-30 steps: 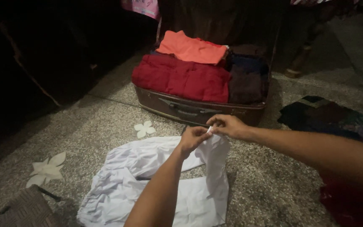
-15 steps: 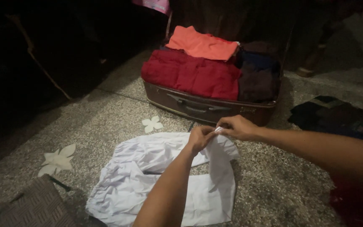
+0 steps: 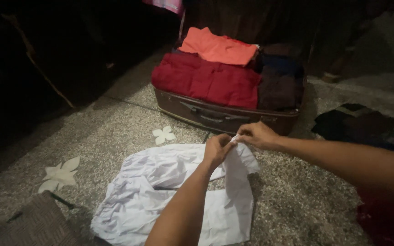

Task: Folding various items of clothing and packing them neatly into a suitcase.

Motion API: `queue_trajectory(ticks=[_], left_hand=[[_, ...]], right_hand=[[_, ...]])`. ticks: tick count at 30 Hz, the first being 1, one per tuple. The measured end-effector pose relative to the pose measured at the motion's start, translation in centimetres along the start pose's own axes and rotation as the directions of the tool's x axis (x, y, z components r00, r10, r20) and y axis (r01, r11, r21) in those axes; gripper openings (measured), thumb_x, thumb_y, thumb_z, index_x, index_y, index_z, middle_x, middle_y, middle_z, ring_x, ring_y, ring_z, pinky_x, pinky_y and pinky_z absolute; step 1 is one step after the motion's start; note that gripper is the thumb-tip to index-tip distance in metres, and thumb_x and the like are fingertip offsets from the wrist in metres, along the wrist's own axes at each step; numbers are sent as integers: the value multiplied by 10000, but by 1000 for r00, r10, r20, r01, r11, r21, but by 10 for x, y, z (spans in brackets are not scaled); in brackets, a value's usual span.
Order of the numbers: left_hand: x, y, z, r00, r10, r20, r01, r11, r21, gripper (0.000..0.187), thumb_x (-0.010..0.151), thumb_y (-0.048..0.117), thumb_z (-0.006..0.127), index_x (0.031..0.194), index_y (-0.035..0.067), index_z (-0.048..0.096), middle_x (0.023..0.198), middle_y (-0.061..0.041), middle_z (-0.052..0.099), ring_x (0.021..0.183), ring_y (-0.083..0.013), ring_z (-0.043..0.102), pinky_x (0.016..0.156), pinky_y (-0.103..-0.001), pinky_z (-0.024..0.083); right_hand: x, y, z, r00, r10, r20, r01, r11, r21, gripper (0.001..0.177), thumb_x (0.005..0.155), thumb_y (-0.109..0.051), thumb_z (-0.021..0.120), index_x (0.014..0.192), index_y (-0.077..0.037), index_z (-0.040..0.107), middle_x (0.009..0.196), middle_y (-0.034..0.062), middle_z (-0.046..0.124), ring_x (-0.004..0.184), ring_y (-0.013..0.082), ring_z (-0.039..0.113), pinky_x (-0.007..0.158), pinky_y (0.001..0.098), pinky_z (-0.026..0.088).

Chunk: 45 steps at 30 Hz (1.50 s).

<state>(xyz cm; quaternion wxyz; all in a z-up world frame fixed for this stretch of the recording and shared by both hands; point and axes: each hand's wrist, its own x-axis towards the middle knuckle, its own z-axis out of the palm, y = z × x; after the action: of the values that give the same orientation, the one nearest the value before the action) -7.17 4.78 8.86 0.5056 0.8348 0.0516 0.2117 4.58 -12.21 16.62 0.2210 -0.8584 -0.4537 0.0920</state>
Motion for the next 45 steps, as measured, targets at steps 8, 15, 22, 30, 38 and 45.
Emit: queue_trajectory(ticks=[8,15,22,30,38,45], left_hand=[[4,-15,12,1000,-15,-1,15,997,-78,332,832,330,813,990,40,780,853,-109,792,759,-175,755,703,-338,592],[-13,-24,30,997,-13,-70,15,1000,26,385,743,210,801,1081,36,747,953,-153,782,856,-246,764,791,-379,602],[-45,-24,54,997,-35,-62,38,998,46,258,781,234,777,955,46,753,880,-148,776,816,-283,767,779,-395,604],[-78,-38,27,943,-323,86,190,730,657,538,827,223,766,1336,150,607,1387,-147,563,1327,-346,502,1022,-565,462],[-116,-123,-58,887,-462,11,233,467,853,382,878,258,726,1231,135,651,1313,-139,597,1242,-339,581,989,-515,518],[-138,-209,-91,925,-363,110,83,478,875,440,659,123,755,1094,90,699,1226,-152,665,1159,-330,649,901,-453,567]], right_hand=[[-5,-5,0,1000,-25,19,24,998,59,289,892,-340,746,1081,-122,752,939,69,799,819,170,745,737,367,583],[-22,-19,-12,997,-29,74,27,999,30,277,930,-323,684,1112,-114,689,874,82,772,777,211,737,710,386,575],[-30,-2,12,944,-43,326,128,961,-244,187,922,-190,622,1068,-73,637,906,149,718,835,340,715,772,475,554],[-18,26,-5,947,-69,315,140,968,-206,318,940,-255,629,1228,-133,686,1192,103,730,1085,292,710,951,424,553],[-34,77,-53,947,185,261,-43,882,-470,320,992,-304,541,1242,-164,682,1198,92,733,1102,292,704,972,439,559],[-53,160,-71,885,401,235,-122,690,-714,331,1012,-337,507,1297,-230,637,1216,55,720,1095,263,704,940,444,590]])
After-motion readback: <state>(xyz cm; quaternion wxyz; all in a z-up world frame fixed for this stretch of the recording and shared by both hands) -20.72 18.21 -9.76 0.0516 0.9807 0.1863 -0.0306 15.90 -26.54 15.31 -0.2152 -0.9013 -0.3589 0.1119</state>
